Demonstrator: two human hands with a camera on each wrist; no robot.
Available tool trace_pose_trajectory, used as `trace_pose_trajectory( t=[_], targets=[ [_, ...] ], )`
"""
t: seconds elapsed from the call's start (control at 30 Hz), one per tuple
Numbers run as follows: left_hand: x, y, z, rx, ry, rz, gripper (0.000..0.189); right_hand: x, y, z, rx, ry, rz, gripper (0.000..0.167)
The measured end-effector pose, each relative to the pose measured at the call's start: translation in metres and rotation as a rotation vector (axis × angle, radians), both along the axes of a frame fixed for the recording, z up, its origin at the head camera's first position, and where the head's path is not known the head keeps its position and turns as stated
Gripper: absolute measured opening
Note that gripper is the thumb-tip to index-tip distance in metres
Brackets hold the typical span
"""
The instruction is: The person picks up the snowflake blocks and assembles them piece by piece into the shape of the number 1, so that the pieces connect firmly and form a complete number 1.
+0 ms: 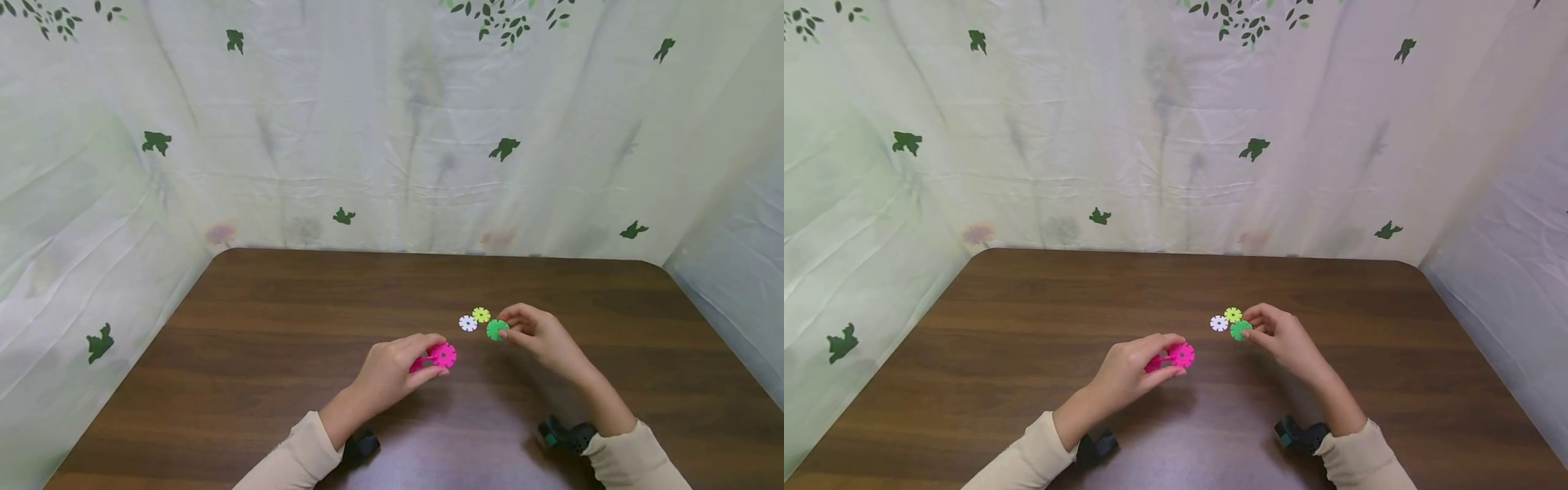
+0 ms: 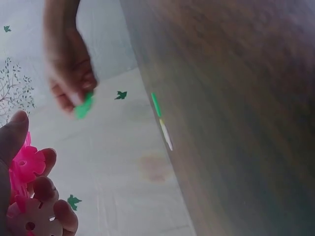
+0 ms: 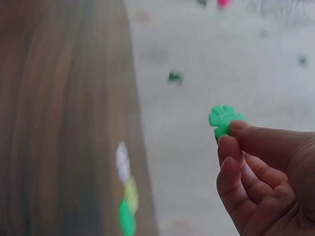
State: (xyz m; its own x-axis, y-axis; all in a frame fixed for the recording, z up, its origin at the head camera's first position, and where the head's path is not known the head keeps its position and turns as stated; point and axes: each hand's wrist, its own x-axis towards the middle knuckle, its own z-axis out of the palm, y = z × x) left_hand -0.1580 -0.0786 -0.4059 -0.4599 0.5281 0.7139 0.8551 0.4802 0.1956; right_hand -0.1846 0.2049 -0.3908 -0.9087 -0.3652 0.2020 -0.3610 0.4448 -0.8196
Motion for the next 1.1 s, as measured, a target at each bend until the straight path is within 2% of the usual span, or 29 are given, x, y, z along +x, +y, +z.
trace_pose_trajectory(
  t=[0.17, 0.4, 0.7, 0.83, 1.0, 1.1],
  targets=[
    [0.001, 0.002, 0.003, 0.008, -0.026, -0.026, 0.041, 0.019, -0.022, 0.014, -0.048, 0.076, 0.100, 0.012],
    [0.003, 0.004, 0.005, 0.011, -0.060, -0.047, 0.038, 0.028, -0.039, 0.012, -0.067, 0.202, 0.184, 0.016],
    [0.005, 0.006, 0.006, 0.026, -0.109, -0.080, 0.035, 0.034, -0.044, 0.011, -0.077, 0.362, 0.199, 0.023],
    [0.006, 0.005, 0.006, 0.034, -0.108, -0.088, 0.035, 0.036, -0.044, 0.012, -0.088, 0.427, 0.209, 0.028],
    [0.008, 0.004, 0.005, 0.043, -0.103, -0.076, 0.038, 0.036, -0.046, 0.011, -0.107, 0.469, 0.223, 0.007],
    [0.008, 0.004, 0.004, 0.052, -0.105, -0.076, 0.038, 0.035, -0.046, 0.009, -0.116, 0.482, 0.231, 0.006]
  ],
)
